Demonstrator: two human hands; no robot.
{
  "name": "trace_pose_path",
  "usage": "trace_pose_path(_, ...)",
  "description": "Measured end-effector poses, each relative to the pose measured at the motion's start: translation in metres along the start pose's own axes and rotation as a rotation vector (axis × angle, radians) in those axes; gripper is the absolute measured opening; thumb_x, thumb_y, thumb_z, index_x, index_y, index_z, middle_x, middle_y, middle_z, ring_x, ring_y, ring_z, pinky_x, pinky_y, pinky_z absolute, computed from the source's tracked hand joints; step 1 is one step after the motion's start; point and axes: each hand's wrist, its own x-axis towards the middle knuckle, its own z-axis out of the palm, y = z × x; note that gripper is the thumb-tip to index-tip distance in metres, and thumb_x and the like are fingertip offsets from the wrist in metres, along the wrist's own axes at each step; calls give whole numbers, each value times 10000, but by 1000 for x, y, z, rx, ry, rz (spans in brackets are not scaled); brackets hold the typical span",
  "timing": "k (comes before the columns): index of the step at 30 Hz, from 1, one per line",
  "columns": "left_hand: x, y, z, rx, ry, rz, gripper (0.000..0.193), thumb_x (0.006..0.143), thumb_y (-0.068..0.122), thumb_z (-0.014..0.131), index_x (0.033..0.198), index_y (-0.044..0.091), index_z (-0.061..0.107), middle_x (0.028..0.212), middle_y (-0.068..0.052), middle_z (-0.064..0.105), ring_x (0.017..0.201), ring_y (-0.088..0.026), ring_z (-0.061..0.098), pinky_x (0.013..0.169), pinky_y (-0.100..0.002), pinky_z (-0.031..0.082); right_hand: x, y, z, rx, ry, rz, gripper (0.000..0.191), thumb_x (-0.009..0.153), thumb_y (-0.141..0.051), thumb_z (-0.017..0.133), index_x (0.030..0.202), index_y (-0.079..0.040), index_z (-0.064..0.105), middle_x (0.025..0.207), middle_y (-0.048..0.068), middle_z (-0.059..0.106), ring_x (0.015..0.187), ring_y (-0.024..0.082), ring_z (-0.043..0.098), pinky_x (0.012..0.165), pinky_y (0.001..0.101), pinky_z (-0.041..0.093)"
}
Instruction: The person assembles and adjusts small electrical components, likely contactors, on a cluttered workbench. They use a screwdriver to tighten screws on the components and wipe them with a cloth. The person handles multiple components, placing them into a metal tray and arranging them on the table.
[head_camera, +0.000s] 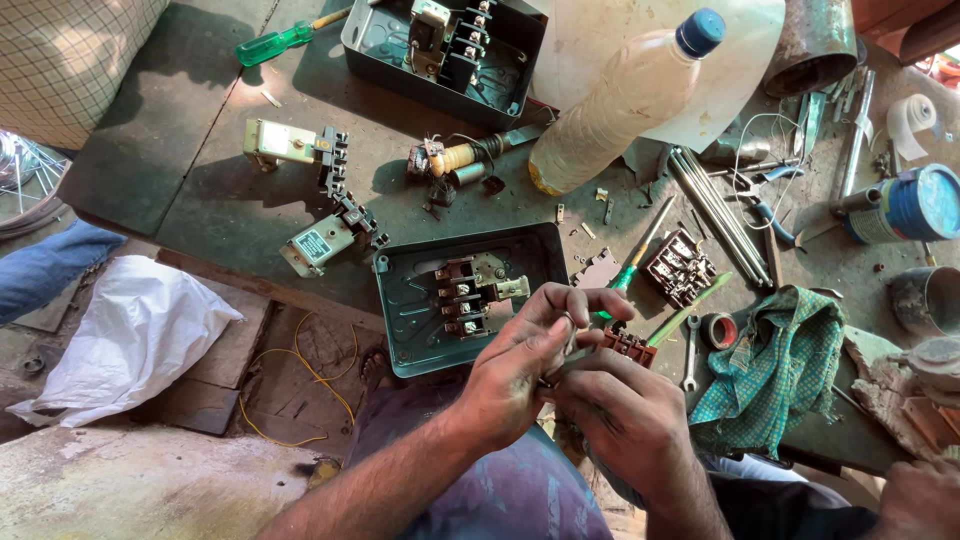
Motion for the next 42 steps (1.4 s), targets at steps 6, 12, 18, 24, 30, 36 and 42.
trace_pose_path(6, -2, -3, 4, 170, 10, 49, 198, 1096, 278, 495, 1162, 92, 480, 1378, -78, 446, 1285, -124, 467, 1156, -319, 370, -1, -9, -6, -6, -51, 63, 260, 750, -19, 797, 1001, -82, 772, 870, 56, 716, 723, 205, 759, 622, 322, 599)
trace_pose_path(12, -2, -9, 6, 191, 43, 39, 178, 1105, 257, 500, 1184, 98, 493, 1382, -59, 443, 1178, -103, 455, 1138, -297, 368, 0, -5, -8, 106, -57, 72, 267, 754, -13, 805, 1010, -52, 740, 926, 66, 718, 796, 197, 765, 668, 310, 615)
trace_pose_path(18, 3, -14, 7, -37, 19, 47, 164, 1102, 236, 505, 1192, 101, 483, 1369, -95, 457, 1164, -153, 518, 1039, -314, 442, -3, 8, -8, 204, -39, 5, 245, 754, 46, 779, 975, -17, 695, 955, 99, 677, 877, 217, 727, 735, 314, 600)
trace_pose_path(24, 10, -13, 0, -91, 69, 63, 163, 1076, 222, 558, 1130, 74, 517, 1346, -117, 520, 1196, -227, 558, 1094, -406, 461, -15, 27, -14, 478, 5, 131, 139, 826, 83, 748, 920, 4, 682, 931, 104, 767, 794, 181, 783, 697, 297, 650)
trace_pose_path(30, 13, -19, -6, 16, 66, 137, 140, 1079, 137, 581, 1167, 28, 578, 1308, -104, 529, 1196, -214, 554, 1108, -400, 443, -22, 49, -19, 481, 106, 28, 151, 846, 98, 738, 958, 16, 679, 904, 103, 738, 822, 176, 748, 729, 271, 610)
trace_pose_path(36, -18, 6, -17, 729, 388, 358, 152, 1026, 103, 552, 1122, 19, 635, 1182, -108, 608, 1090, -234, 698, 1005, -373, 602, -10, 85, -18, 420, 147, 177, 87, 894, 40, 729, 956, -6, 691, 882, 86, 740, 812, 133, 751, 694, 255, 616)
trace_pose_path(42, -73, 23, -46, 1447, 866, 496, 147, 996, 61, 590, 1113, -14, 638, 1402, -108, 544, 1115, -168, 605, 918, -273, 512, 20, 140, 11, 172, 129, 402, 123, 857, -40, 797, 953, 2, 732, 846, 65, 755, 766, 118, 723, 638, 262, 578)
